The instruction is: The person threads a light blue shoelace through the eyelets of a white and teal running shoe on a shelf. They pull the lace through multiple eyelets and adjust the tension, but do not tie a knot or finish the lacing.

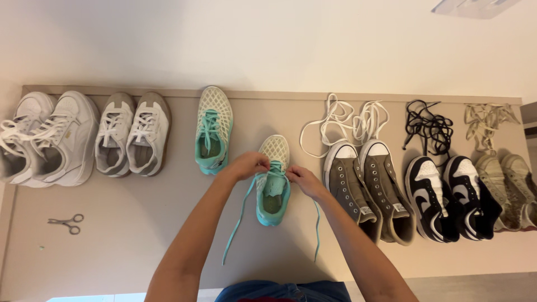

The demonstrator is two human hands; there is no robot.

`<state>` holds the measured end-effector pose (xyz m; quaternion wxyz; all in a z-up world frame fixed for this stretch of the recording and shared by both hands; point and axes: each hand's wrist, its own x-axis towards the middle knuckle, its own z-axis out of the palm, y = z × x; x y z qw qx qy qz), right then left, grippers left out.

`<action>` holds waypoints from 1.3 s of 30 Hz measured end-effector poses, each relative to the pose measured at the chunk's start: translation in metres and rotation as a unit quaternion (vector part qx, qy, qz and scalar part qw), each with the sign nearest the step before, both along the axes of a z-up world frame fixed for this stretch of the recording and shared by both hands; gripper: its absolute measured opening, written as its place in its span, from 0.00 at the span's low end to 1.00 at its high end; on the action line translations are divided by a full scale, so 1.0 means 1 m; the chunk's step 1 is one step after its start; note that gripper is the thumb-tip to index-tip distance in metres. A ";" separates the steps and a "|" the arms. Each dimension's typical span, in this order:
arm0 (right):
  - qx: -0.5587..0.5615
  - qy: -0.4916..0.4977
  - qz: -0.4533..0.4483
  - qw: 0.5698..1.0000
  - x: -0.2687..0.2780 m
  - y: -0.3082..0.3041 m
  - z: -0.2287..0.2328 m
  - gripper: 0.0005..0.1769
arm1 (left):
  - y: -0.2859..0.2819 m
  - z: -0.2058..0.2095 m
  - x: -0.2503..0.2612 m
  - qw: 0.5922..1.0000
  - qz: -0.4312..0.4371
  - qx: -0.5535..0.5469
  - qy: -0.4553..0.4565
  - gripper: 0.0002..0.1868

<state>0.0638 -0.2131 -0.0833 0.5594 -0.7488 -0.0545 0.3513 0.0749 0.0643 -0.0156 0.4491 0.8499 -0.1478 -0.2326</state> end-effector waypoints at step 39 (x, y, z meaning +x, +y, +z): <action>-0.182 -0.240 -0.032 0.953 -0.029 0.047 0.101 0.21 | -0.041 0.020 -0.054 0.961 0.264 0.069 -0.045 0.21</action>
